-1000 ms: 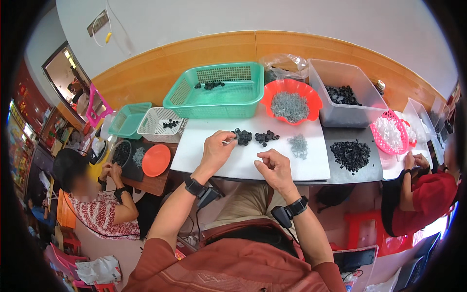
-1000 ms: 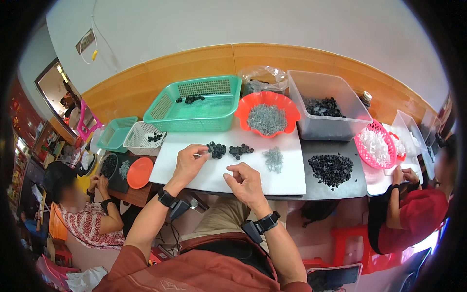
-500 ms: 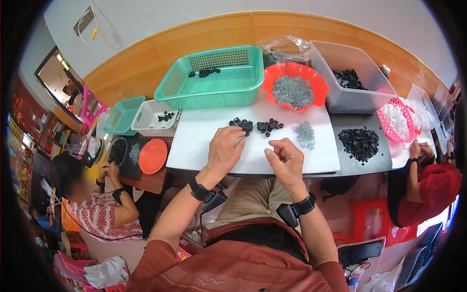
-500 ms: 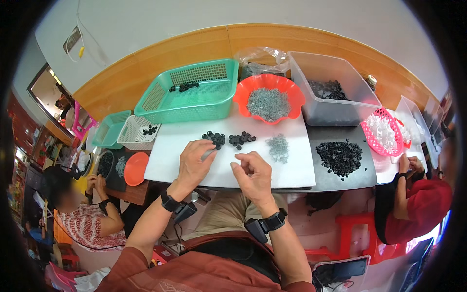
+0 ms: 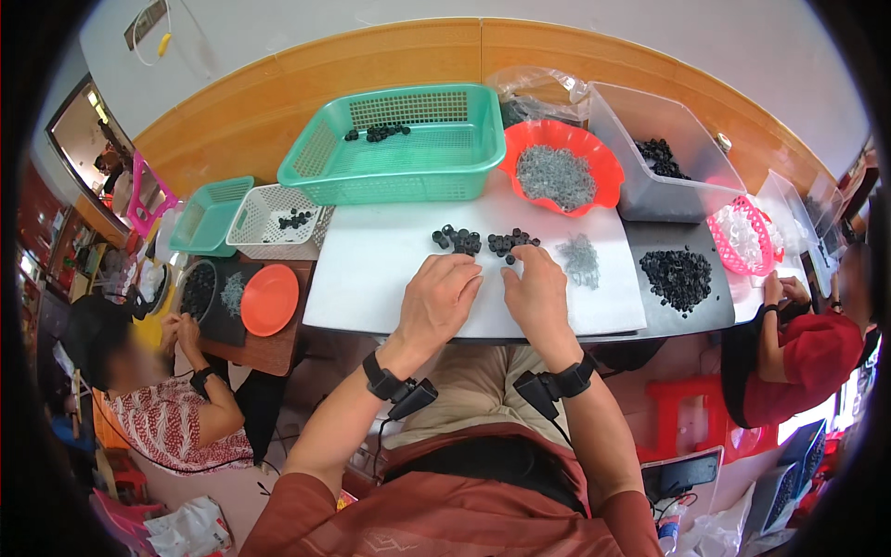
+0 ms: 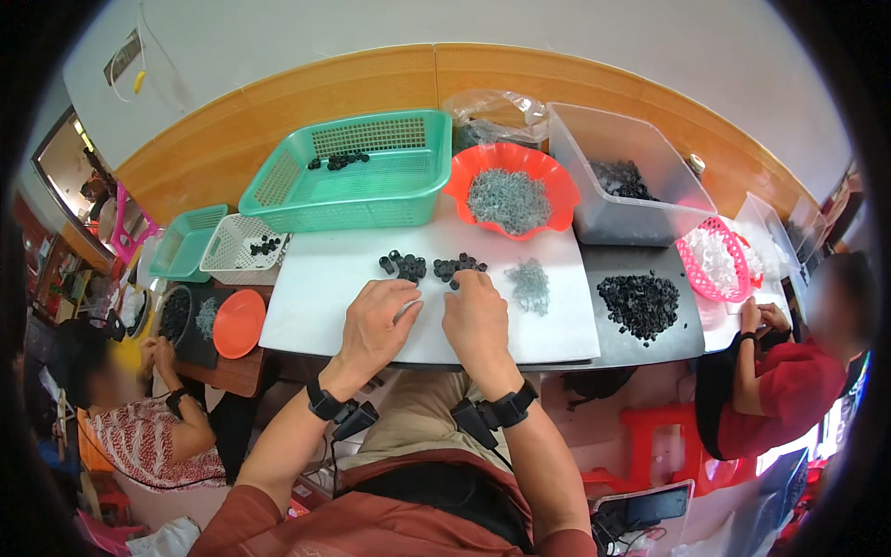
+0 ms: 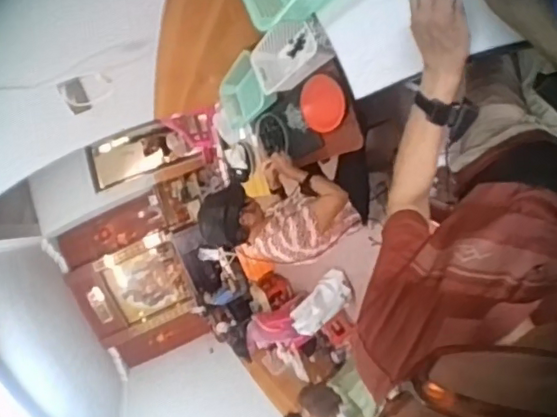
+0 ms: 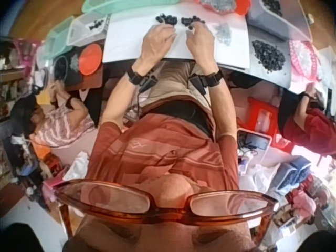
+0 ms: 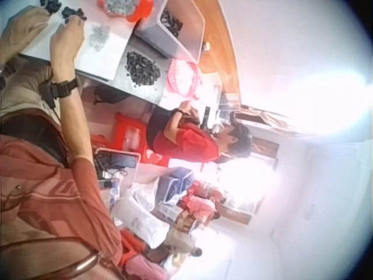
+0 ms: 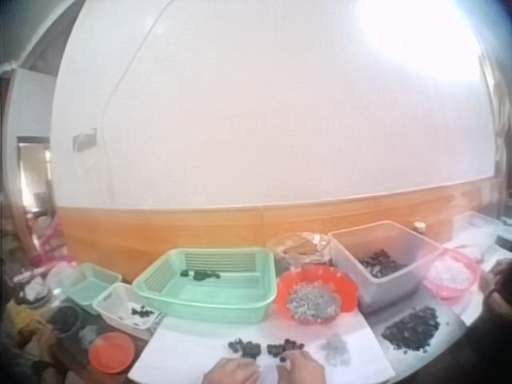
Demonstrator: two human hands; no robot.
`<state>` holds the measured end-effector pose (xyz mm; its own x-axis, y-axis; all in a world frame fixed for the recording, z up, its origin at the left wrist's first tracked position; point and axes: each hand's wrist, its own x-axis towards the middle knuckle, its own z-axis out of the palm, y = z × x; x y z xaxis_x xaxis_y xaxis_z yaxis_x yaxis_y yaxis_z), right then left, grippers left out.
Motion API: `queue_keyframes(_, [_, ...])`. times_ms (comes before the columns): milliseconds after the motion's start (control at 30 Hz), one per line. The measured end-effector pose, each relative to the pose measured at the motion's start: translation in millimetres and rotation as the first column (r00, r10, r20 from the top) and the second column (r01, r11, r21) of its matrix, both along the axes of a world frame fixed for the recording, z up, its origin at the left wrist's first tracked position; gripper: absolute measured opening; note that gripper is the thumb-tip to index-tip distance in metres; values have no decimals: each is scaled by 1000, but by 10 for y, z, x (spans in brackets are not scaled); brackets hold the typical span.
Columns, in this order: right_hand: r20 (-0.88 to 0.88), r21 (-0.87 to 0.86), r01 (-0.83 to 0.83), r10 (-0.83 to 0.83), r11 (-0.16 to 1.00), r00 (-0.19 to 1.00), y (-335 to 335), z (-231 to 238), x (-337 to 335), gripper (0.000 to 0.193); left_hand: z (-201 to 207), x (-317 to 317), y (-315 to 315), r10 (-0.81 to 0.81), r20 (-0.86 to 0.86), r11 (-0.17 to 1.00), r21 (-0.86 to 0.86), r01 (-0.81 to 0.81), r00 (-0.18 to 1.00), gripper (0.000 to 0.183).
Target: Sorting and inspecting small black plastic components and silver metal studs at a workbench.
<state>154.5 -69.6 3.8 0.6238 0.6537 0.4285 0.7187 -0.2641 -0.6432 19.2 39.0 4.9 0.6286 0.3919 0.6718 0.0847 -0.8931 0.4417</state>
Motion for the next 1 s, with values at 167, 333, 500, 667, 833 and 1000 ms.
queue_keyframes(167, [23, -209, 69, -66, 975, 998, 104, 66, -50, 26, 16, -6, -2, -36, 33, 998, -47, 37, 999, 18])
queue_keyframes(333, [64, -27, 18, -16, 999, 998, 51, -40, -21, 22, 14, -21, -5, -81, 67, 981, -173, 92, 994, 16])
queue_keyframes(500, [-154, 136, -87, 108, 987, 982, -142, 284, -340, 26, 55, -86, 19, -209, 118, 773, -589, 238, 971, 18])
queue_keyframes(667, [-137, 227, -176, 210, 958, 968, -246, 240, -409, 27, 10, -134, 73, -367, 416, 88, -875, 476, 832, 23])
queue_keyframes(833, [-69, 252, -278, 304, 927, 950, -349, 273, -386, 29, 36, -122, 102, -386, 411, 22, -891, 453, 826, 21])
queue_keyframes(1000, [71, 150, -79, 69, 986, 995, -626, 270, -65, 25, -11, -136, 108, -429, 310, 108, -915, 389, 848, 21])
